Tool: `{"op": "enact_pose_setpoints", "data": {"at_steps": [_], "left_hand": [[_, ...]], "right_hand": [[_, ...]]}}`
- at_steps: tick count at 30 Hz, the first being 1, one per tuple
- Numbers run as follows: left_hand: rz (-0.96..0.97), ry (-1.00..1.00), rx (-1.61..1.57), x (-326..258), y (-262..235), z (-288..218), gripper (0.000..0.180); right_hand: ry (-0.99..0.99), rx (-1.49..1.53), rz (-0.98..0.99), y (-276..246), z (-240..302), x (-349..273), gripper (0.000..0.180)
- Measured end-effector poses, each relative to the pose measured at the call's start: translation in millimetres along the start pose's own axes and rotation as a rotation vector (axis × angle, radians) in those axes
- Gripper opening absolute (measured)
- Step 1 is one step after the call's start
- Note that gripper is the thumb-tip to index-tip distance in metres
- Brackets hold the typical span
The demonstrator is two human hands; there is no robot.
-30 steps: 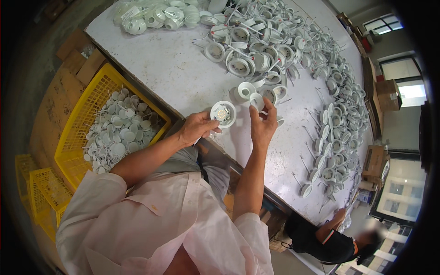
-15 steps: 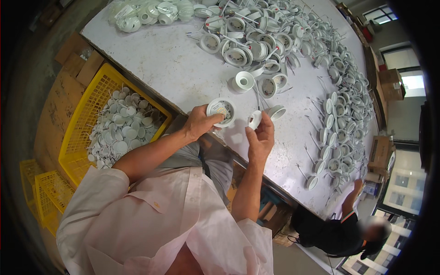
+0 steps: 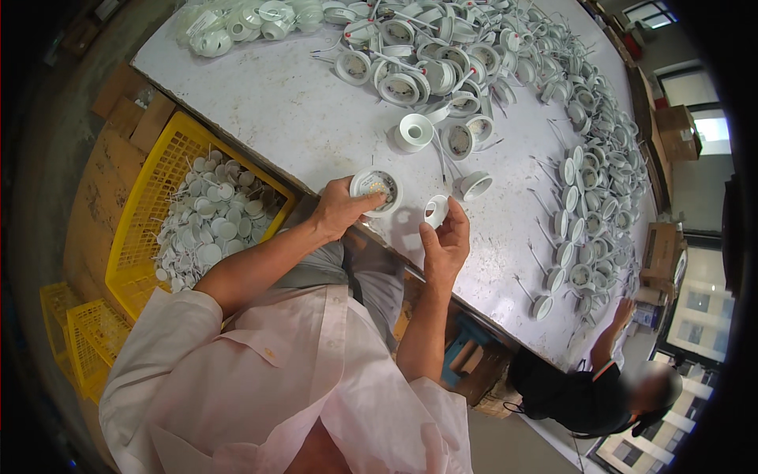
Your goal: The person assembles light fixtures by picking up LED housings and pressing plastic covers onto them by hand.
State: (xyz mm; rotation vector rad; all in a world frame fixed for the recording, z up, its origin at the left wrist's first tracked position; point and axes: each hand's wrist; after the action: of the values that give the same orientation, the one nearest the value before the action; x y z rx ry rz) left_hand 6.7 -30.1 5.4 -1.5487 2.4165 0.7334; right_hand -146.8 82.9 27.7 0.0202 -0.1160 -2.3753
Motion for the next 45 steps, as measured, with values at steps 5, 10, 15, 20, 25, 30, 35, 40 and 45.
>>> {"op": "enact_pose_setpoints", "data": {"at_steps": [5, 10, 15, 20, 25, 30, 35, 40, 45], "left_hand": [[0.012, -0.012, 0.029, 2, -1, 2, 0.025], [-0.008, -0.029, 0.003, 0, 5, -2, 0.025], [-0.038, -0.032, 0.101, 0, 5, -7, 0.026], [0.076, -0.009, 0.083, 4, -5, 3, 0.023], [0.105, -0.026, -0.128, 1, -5, 3, 0.035], [0.13, -0.011, -0.139, -3, -3, -1, 0.031], [0.145, 0.034, -0.053, -2, -6, -2, 0.025], [0.125, 0.043, -0.013, -1, -7, -1, 0.023], [0.14, 0.105, 0.213, -2, -5, -4, 0.028]], "right_hand": [[-0.014, -0.017, -0.001, 0, 0, -3, 0.058], [-0.066, -0.126, 0.03, 3, 2, -5, 0.06], [-0.091, -0.249, 0.052, 6, 3, -5, 0.063], [-0.139, -0.351, 0.063, 14, 11, -3, 0.063], [-0.401, -0.449, 0.184, 30, 17, 1, 0.063], [-0.447, -0.52, 0.261, 42, 17, 3, 0.071], [-0.349, -0.435, 0.253, 41, 14, 3, 0.069], [0.013, -0.178, 0.108, 30, -3, 3, 0.046], [0.183, -0.087, 0.06, 37, -9, 3, 0.029]]}}
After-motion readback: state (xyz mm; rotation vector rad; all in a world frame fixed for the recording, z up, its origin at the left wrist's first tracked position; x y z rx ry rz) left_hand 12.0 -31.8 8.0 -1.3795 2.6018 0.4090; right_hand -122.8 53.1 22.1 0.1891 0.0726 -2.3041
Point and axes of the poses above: each hand's wrist, its own x-axis towards the middle knuckle, its own y-axis out of the palm, z = x × y, and after that the axes turned 7 degrees about -z, right-handed
